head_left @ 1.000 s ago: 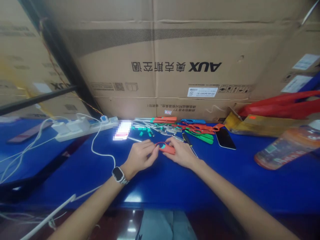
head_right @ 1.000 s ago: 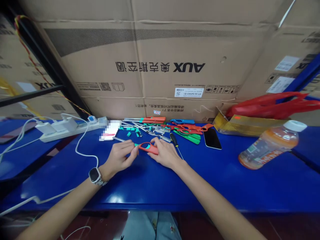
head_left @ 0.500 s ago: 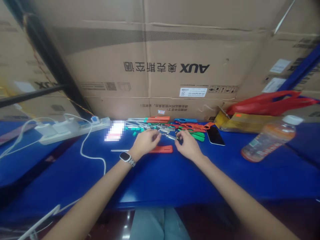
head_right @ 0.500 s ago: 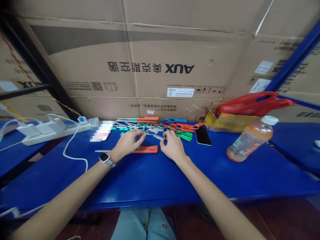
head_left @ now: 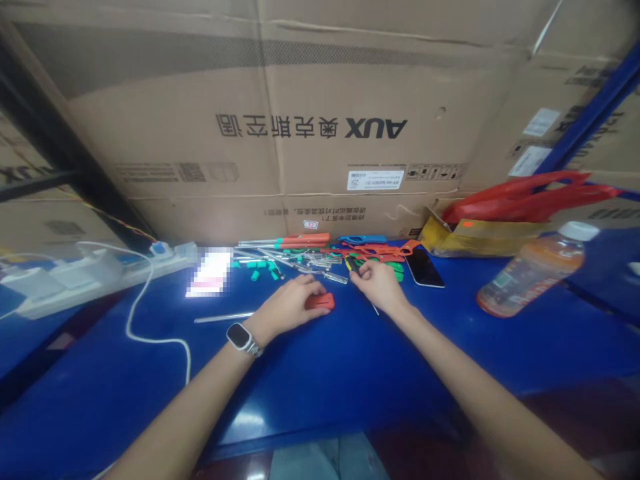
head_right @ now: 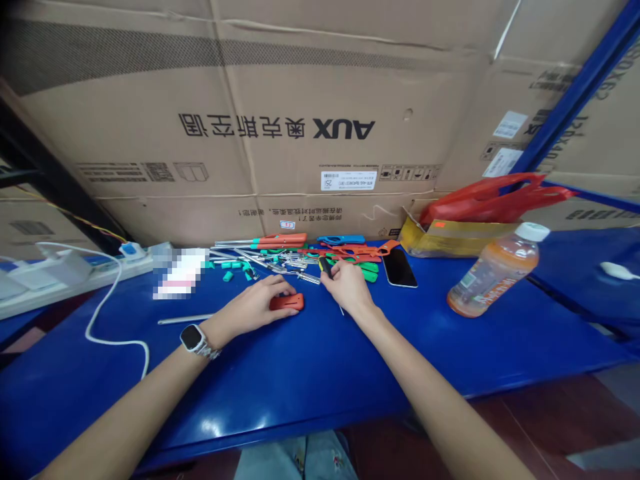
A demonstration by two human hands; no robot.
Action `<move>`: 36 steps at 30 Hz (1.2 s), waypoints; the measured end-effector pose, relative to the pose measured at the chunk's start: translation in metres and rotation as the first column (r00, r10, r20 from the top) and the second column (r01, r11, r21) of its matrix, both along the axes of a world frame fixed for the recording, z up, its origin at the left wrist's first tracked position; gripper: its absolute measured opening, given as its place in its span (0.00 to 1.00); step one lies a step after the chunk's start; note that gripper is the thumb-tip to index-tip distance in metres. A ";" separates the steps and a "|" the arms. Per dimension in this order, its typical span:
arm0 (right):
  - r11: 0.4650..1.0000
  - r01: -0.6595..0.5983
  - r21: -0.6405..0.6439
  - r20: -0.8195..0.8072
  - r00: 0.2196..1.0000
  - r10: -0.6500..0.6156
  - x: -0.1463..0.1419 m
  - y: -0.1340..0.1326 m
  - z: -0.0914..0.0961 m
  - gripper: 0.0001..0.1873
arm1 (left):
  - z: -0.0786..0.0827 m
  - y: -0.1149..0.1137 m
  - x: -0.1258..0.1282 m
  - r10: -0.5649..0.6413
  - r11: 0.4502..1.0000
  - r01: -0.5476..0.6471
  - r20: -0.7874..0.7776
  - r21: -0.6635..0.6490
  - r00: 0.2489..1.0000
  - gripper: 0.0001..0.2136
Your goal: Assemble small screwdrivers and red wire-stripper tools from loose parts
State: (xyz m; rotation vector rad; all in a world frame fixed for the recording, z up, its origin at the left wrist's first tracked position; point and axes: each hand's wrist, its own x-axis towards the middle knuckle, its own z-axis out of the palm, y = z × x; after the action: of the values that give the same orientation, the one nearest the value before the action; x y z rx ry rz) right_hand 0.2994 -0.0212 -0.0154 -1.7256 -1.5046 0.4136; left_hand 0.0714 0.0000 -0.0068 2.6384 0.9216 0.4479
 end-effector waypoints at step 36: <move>0.906 -0.271 0.325 -0.735 0.530 0.422 -0.098 0.053 -0.018 0.23 | -0.005 0.027 -0.066 0.375 0.919 -0.393 0.278 0.008 0.884 0.07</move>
State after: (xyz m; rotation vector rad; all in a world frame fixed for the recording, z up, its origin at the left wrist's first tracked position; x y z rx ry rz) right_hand 0.2014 0.0318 -0.0335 -0.8427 -1.1232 1.0772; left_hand 0.0049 0.0270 -0.0115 2.3578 1.3576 0.9240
